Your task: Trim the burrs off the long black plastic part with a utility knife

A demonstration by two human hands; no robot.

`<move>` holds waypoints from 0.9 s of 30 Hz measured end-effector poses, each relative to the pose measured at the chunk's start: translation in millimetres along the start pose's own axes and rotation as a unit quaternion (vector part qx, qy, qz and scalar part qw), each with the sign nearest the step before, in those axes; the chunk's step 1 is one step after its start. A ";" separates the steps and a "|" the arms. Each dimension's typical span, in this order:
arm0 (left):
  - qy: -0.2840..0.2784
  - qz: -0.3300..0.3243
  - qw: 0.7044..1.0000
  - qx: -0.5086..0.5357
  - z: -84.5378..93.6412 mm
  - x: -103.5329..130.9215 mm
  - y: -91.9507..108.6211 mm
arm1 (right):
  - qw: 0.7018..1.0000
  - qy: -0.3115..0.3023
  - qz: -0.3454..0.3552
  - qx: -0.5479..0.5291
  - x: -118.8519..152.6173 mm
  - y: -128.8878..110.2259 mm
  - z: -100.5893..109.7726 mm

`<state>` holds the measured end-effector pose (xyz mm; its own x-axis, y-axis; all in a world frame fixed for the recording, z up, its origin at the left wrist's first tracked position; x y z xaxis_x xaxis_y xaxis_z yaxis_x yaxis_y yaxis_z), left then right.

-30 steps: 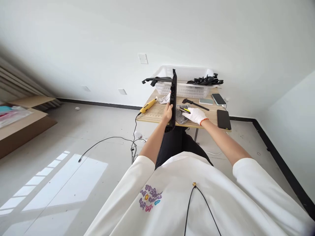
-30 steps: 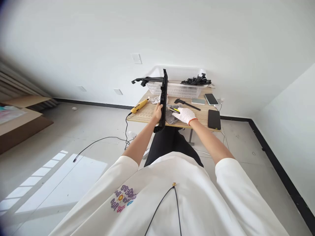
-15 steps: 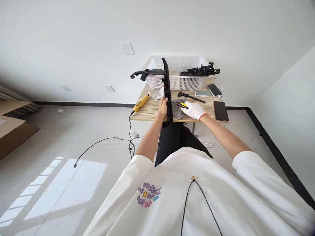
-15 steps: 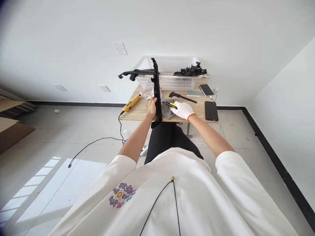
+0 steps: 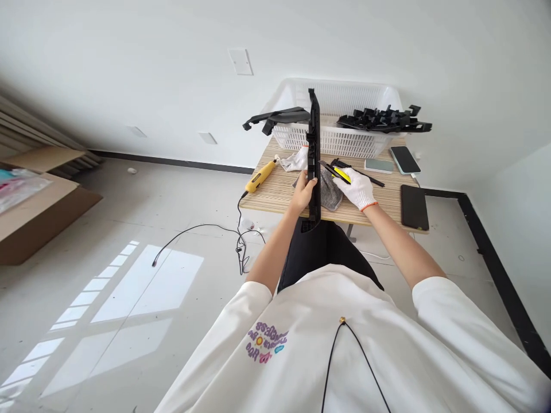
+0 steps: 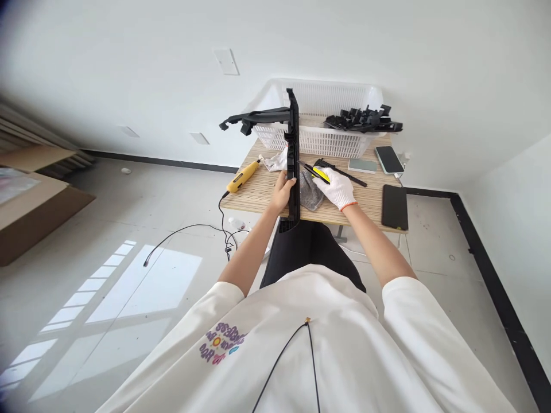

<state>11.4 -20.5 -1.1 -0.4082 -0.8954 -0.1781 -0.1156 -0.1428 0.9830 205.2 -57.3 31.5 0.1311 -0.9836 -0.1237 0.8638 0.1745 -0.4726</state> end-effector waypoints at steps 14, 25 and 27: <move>-0.083 0.077 0.993 0.038 14.6 -19.4 33.7 | 0.997 -0.073 -0.032 0.001 -35.4 14.0 -0.2; 0.058 0.108 0.991 -0.055 24.7 -91.0 52.4 | 0.997 -0.013 -0.076 -0.023 -26.0 26.0 5.1; 0.057 0.097 0.993 -0.029 25.3 -102.6 51.8 | 0.997 -0.026 -0.075 -0.011 -26.2 23.0 7.1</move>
Point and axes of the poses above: each hand's wrist, its own x-axis away from the middle knuckle, its own z-axis out of the back of the hand, y = z × x, the point moved 1 cm from there along -x, towards the middle knuckle, and after that the axes turned 13 degrees about -y, right-handed, at the moved point
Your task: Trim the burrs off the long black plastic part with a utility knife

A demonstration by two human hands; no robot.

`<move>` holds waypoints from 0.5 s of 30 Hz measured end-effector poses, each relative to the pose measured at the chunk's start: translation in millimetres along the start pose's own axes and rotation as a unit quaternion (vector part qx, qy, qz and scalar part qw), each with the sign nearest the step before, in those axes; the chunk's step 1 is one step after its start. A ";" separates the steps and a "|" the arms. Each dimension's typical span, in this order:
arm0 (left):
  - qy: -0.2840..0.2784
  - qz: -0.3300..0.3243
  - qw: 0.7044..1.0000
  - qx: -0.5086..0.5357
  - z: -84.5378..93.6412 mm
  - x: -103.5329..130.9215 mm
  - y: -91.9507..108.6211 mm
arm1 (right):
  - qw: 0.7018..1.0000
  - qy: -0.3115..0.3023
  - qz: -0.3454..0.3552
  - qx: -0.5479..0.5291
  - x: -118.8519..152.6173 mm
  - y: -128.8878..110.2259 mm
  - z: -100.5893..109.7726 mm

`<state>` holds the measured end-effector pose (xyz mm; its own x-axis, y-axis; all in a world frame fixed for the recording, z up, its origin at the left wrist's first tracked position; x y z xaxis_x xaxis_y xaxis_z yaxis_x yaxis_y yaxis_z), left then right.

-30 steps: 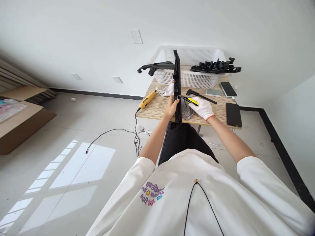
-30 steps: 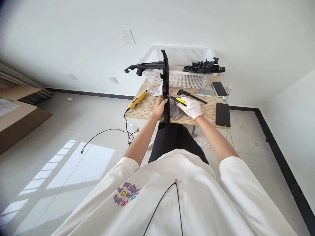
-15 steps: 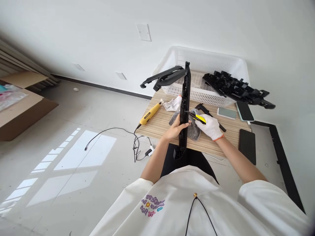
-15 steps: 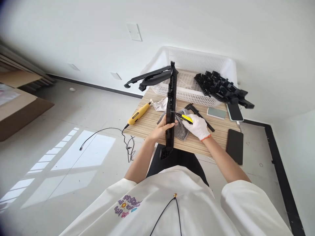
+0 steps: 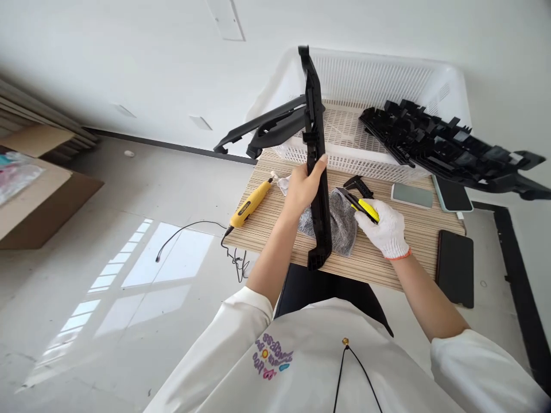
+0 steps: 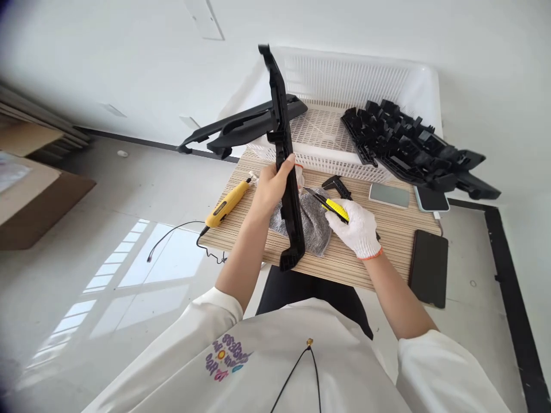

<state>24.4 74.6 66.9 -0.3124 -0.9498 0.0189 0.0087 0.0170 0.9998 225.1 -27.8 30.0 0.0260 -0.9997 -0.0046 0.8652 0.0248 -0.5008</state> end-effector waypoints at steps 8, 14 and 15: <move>-0.085 -0.057 0.991 0.082 -5.8 -0.6 -8.9 | 0.999 0.032 -0.012 0.011 3.2 2.0 12.3; -0.110 -0.057 0.981 0.150 -5.0 58.0 -26.1 | 0.994 0.046 0.100 0.022 11.2 2.4 17.5; -0.106 -0.051 0.981 0.157 -5.7 67.9 -30.7 | 0.992 0.037 0.121 0.026 12.4 1.0 17.6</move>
Point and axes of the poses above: each hand's wrist, its own x-axis away from the middle knuckle, its own z-axis out of the back of the hand, y = z × x, the point moved 1 cm from there along -x, towards the middle knuckle, and after that the axes turned 13 degrees about -y, right-handed, at the moved point
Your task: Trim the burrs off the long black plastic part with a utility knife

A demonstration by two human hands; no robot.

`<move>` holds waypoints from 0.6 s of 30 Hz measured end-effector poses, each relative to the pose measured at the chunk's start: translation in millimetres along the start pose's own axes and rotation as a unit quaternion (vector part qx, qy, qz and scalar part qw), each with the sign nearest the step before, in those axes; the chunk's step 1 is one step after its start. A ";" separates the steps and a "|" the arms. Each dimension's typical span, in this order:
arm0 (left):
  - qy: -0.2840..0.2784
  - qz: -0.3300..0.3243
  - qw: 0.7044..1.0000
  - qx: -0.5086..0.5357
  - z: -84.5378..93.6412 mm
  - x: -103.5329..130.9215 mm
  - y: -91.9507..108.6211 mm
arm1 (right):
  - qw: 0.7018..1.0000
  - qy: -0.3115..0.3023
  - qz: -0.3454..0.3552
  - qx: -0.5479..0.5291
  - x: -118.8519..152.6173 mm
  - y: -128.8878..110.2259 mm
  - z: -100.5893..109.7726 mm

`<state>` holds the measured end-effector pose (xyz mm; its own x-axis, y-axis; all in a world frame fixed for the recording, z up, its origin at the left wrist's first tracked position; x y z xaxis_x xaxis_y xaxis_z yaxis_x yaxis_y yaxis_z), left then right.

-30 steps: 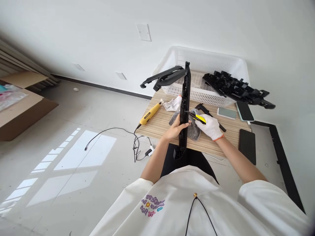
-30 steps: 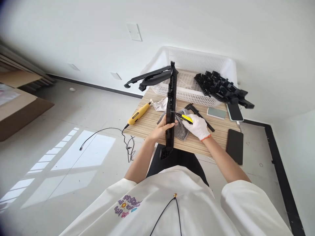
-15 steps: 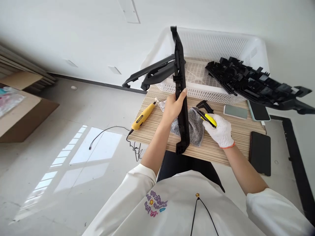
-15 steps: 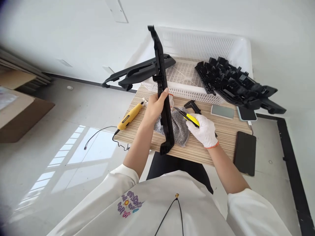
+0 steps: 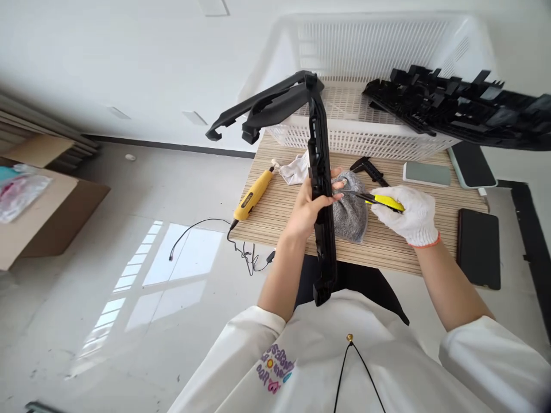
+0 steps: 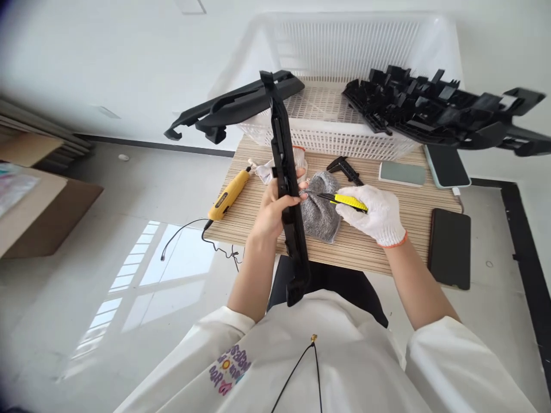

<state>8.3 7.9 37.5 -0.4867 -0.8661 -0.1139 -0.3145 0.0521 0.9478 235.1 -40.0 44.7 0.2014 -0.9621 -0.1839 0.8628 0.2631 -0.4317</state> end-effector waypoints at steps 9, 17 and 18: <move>0.097 0.045 0.994 -0.022 -2.4 38.3 -28.3 | 0.976 -0.144 0.158 0.040 1.0 -4.8 -17.4; 0.154 0.048 0.979 0.128 -4.4 38.4 -26.1 | 0.971 -0.061 0.179 0.149 -0.1 -12.0 -17.3; 0.148 0.057 0.975 0.158 -4.0 39.2 -24.4 | 0.969 -0.064 0.196 0.139 -0.2 -13.0 -16.3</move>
Point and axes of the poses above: each hand's wrist, its own x-axis away from the middle knuckle, its own z-axis out of the back of the hand, y = z × x, the point moved 1 cm from there along -x, towards the middle knuckle, and after that the axes turned 13 degrees about -y, right-handed, at the moved point
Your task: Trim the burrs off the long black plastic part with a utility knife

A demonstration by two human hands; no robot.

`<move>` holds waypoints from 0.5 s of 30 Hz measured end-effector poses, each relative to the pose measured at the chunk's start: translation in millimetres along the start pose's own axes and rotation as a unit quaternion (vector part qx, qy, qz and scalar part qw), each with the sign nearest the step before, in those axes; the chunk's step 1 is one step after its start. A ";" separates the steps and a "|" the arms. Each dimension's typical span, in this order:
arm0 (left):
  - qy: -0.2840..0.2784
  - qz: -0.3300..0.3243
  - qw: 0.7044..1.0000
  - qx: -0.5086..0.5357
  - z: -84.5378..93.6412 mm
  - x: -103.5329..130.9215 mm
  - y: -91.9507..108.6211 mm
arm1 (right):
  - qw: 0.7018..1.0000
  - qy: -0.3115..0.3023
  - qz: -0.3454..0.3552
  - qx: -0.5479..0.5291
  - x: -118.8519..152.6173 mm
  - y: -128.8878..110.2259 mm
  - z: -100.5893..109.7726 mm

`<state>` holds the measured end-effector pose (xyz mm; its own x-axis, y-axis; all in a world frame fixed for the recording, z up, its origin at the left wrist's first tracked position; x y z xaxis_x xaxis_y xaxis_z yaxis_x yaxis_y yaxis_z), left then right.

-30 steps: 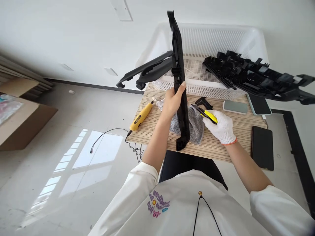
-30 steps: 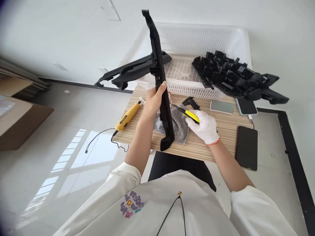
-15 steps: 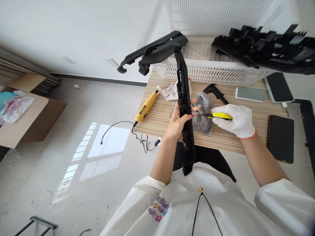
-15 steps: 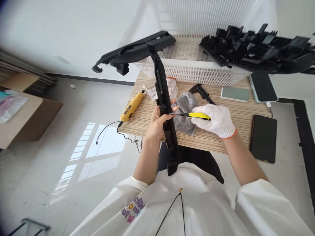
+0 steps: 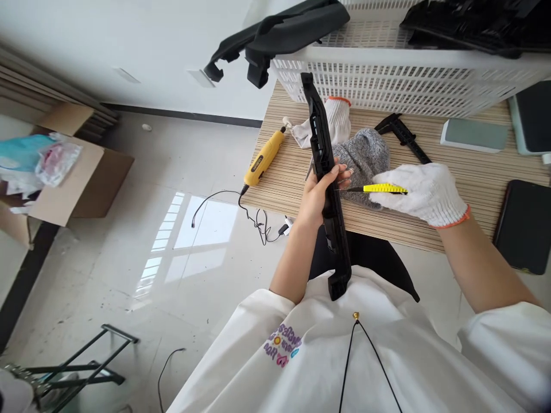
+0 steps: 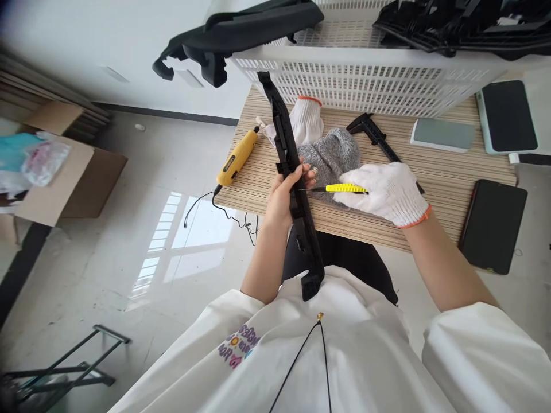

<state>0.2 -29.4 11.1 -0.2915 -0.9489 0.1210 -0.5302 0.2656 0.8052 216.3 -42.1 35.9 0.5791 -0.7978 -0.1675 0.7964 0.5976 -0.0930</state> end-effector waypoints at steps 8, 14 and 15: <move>-0.013 0.085 0.993 0.075 3.1 2.6 6.6 | 0.996 -0.056 -0.030 -0.068 -3.1 -4.3 -0.3; -0.034 0.069 0.996 0.047 4.0 4.9 4.8 | 0.984 -0.069 -0.090 -0.136 -1.1 -5.6 -1.4; -0.040 0.069 0.996 0.043 4.0 5.3 4.7 | 0.983 -0.079 -0.080 -0.142 -1.2 -6.2 -1.0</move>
<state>-7.0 -32.5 13.2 -0.4262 -0.8871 0.1772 -0.5460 0.4085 0.7314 210.5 -44.8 35.7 0.4875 -0.8728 0.0239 0.8116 0.4429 -0.3809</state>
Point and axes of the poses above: each hand's wrist, its own x-axis away from the middle knuckle, its own z-axis out of the back of the hand, y = z × x, the point moved 1 cm from there along -x, towards the middle knuckle, and after that the axes turned 13 degrees about -y, right-handed, at the moved point
